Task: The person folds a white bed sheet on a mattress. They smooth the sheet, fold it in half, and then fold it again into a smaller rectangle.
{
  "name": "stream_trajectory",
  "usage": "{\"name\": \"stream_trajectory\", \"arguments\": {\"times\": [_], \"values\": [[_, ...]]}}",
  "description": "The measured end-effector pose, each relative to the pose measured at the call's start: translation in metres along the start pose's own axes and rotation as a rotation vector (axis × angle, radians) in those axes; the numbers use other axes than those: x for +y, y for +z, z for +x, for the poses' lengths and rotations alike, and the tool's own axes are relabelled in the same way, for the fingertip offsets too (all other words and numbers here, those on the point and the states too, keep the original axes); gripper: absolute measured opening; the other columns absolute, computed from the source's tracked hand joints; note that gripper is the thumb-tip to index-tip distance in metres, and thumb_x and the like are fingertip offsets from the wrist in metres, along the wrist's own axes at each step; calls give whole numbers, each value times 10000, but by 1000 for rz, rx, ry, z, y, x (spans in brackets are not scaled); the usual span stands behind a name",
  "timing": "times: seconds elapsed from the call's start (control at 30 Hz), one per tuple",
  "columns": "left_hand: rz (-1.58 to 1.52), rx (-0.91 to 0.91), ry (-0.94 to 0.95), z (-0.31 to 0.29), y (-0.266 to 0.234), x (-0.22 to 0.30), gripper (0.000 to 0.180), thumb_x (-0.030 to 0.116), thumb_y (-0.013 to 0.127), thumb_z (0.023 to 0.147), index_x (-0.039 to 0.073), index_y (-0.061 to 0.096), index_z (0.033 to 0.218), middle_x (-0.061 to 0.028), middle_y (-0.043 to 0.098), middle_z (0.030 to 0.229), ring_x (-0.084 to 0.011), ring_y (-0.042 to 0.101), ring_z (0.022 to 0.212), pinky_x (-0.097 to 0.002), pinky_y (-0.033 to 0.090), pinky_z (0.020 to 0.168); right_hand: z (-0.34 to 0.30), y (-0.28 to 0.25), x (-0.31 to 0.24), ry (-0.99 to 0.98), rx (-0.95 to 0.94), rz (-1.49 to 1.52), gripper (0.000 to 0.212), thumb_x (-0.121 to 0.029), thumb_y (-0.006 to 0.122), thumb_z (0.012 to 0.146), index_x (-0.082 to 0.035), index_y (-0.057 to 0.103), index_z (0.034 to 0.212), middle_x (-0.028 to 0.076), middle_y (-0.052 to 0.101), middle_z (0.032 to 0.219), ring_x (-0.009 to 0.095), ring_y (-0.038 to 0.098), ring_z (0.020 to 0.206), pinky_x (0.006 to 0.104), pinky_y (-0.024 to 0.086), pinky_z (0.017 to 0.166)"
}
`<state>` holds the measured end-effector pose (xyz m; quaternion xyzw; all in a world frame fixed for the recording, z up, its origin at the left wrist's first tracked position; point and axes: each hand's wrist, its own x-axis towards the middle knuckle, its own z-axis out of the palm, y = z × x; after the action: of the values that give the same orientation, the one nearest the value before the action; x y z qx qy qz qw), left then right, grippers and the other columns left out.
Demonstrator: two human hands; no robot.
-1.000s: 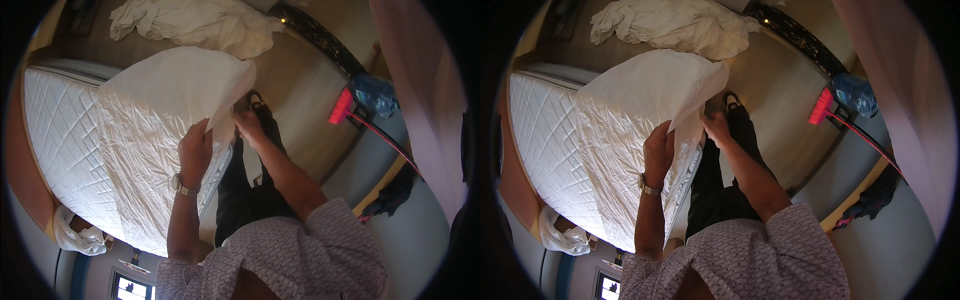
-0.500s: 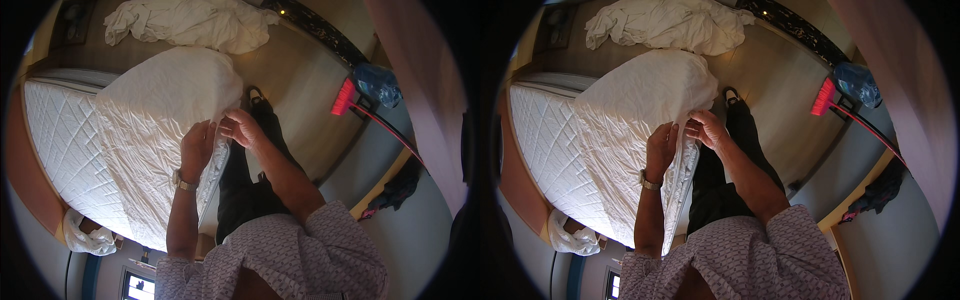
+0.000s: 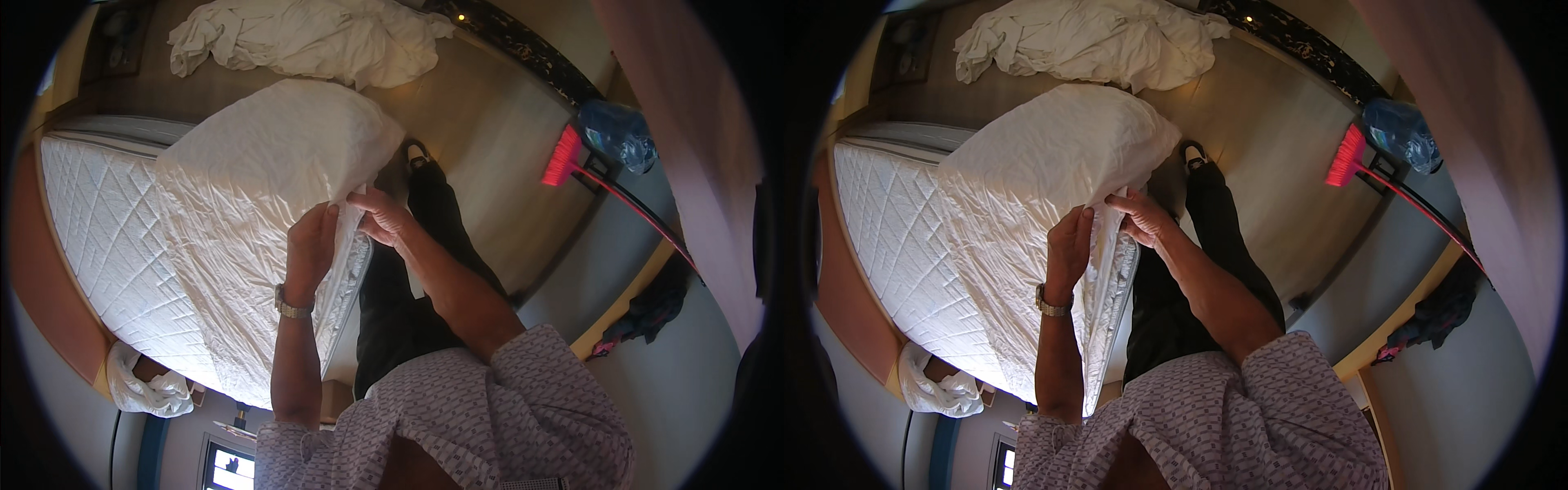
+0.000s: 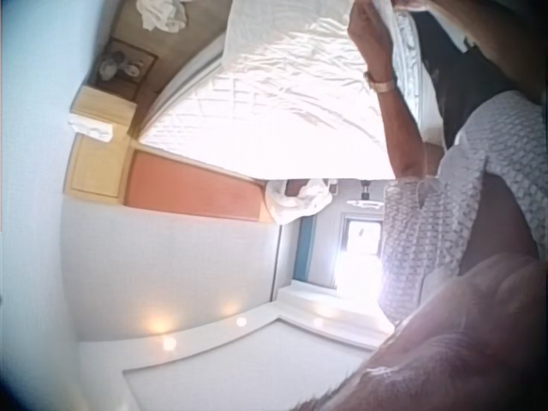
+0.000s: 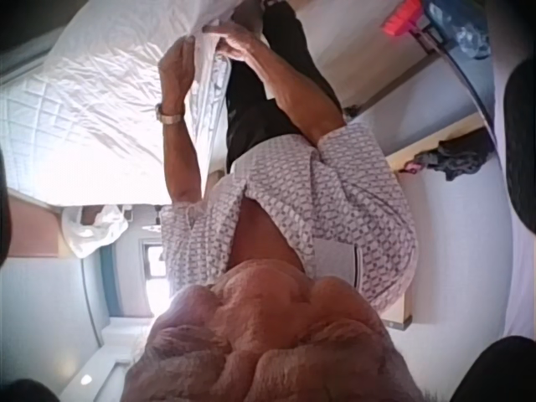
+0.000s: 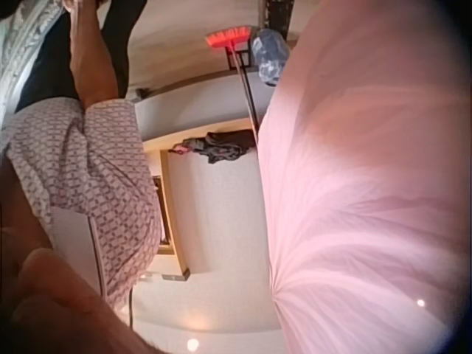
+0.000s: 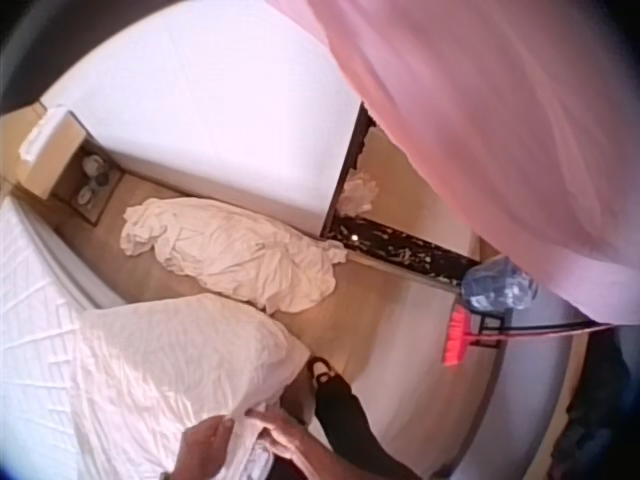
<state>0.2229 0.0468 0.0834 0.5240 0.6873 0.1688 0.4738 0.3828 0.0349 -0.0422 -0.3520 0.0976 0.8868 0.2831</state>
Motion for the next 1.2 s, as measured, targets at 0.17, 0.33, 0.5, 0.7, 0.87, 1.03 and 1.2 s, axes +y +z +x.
{"name": "stream_trajectory", "arguments": {"times": [0.17, 0.33, 0.5, 0.7, 0.87, 1.03, 1.2], "values": [[-62, 69, -21, 0, 0, -2, 272, 216, 588, 1117, -27, 703, 1075, -184, 676, 802, -255, 621, 683, -391, 501, 657, -12, -3, 3, -12, -4, 118, 541, -263, 760, 987, -65, 557, 1449, 104, 672, 1370, 255, 659, 1262, 487, 521, 1116], [-103, 112, -38, -4, 3, -4, 277, 217, 581, 1122, -27, 700, 1071, -170, 641, 787, -233, 579, 670, -376, 487, 646, -20, -28, 16, -50, 13, 176, 650, -313, 773, 971, -42, 514, 1502, 118, 664, 1385, 257, 659, 1258, 456, 505, 1137], [-116, 146, 9, -5, 4, -6, 262, 197, 581, 1121, -33, 702, 1084, -159, 637, 790, -217, 570, 671, -368, 487, 649, -32, -88, 18, -55, 198, 210, 439, -353, 784, 964, -72, 681, 1286, 58, 748, 1155, 188, 709, 1057, 355, 589, 858], [-137, 152, 53, -6, 11, -4, 243, 181, 591, 1114, -32, 707, 1113, -162, 664, 836, -230, 608, 711, -363, 503, 682, -73, -126, 1, 60, 497, 25, 179, -316, 783, 966, -169, 690, 1009, -23, 693, 943, 108, 570, 733, 289, 407, 598], [-96, 49, 86, -14, 28, 4, 215, 181, 609, 1098, -14, 696, 1116, -192, 686, 934, -347, 676, 804, -414, 536, 735, -99, -95, -13, 116, 364, -191, 623, -210, 810, 929, -70, 536, 1471, 67, 676, 1224, 210, 662, 1056, 346, 555, 828], [4, -74, 161, -28, 53, 16, 215, 177, 634, 1068, 42, 711, 1216, -187, 710, 1088, -405, 714, 965, -470, 583, 802, -80, -74, -8, -135, 156, -87, 860, -51, 806, 868, -22, 365, 1607, 146, 628, 1361, 286, 648, 1272, 436, 564, 1051], [-23, -77, 142, -45, 66, 15, 298, 158, 675, 1038, 52, 685, 1317, -191, 718, 1133, -394, 719, 978, -458, 587, 827, -39, -68, 7, -120, 255, -83, 707, -133, 840, 896, -15, 481, 1494, 127, 704, 1201, 237, 727, 1061, 394, 620, 875]]}}
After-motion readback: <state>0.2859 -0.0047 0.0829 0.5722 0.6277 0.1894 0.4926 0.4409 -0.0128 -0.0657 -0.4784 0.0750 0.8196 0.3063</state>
